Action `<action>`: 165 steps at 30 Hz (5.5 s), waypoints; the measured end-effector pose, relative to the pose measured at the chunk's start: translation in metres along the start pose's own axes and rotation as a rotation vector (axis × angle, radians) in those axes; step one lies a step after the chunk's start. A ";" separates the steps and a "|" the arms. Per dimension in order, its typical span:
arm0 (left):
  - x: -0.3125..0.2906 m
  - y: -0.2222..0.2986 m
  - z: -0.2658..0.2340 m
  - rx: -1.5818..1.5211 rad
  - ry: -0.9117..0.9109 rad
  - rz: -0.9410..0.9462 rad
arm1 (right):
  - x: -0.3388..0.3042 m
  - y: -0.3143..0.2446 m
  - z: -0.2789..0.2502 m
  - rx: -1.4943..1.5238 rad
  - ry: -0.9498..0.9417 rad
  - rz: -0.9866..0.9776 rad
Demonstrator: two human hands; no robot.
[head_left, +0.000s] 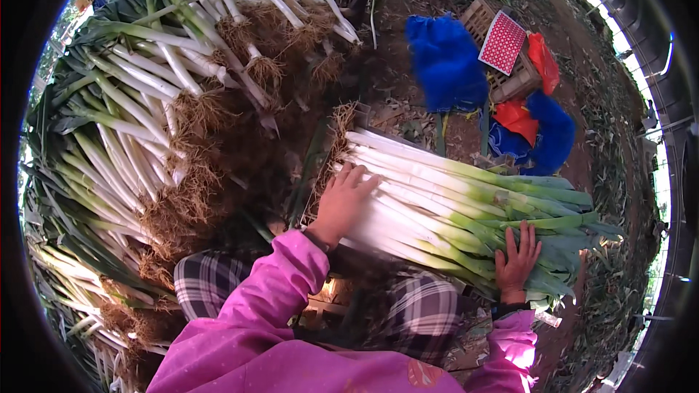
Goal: The person picks individual leeks from a large pile and places them onto a smaller bundle, removing loose leaves by hand. They then align the leeks in the bundle and trim the green tops using a blade.
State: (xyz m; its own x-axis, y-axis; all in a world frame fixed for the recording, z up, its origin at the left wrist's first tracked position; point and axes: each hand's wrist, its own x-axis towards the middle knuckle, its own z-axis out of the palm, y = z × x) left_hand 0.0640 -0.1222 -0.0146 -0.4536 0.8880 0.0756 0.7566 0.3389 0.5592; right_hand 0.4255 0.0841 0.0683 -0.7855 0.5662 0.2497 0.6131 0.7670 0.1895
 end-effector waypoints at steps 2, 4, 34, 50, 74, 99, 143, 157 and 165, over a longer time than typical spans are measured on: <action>0.000 -0.001 0.005 0.044 0.019 -0.005 | 0.000 0.001 0.004 0.007 0.013 0.000; 0.003 0.003 0.004 0.041 0.012 0.023 | -0.002 0.001 -0.002 0.006 0.023 0.023; 0.085 0.003 0.011 0.025 -0.148 -0.049 | 0.074 0.001 -0.012 0.071 -0.265 0.079; 0.144 -0.063 0.012 -0.025 -0.245 0.141 | 0.169 0.070 0.013 -0.018 -0.559 0.061; 0.167 -0.032 0.013 0.311 -0.163 0.021 | 0.181 0.049 0.023 0.006 -0.468 -0.091; 0.118 0.094 -0.013 0.112 -0.399 -0.007 | 0.163 0.058 0.020 -0.034 -0.393 -0.045; 0.125 -0.018 0.015 -0.045 -0.133 0.087 | 0.155 0.021 0.008 -0.034 -0.009 -0.228; 0.135 -0.008 0.024 0.386 -0.227 0.150 | 0.175 0.027 0.019 0.166 -0.597 -0.050; 0.115 -0.011 0.007 -0.013 -0.128 -0.098 | 0.158 0.011 0.059 -0.189 -0.403 -0.179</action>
State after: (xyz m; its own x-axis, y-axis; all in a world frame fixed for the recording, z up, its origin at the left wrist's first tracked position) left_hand 0.0069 -0.0216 -0.0181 -0.4602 0.8837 -0.0853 0.7054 0.4223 0.5692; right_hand 0.3036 0.1999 0.0543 -0.8273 0.5310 -0.1833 0.4405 0.8157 0.3750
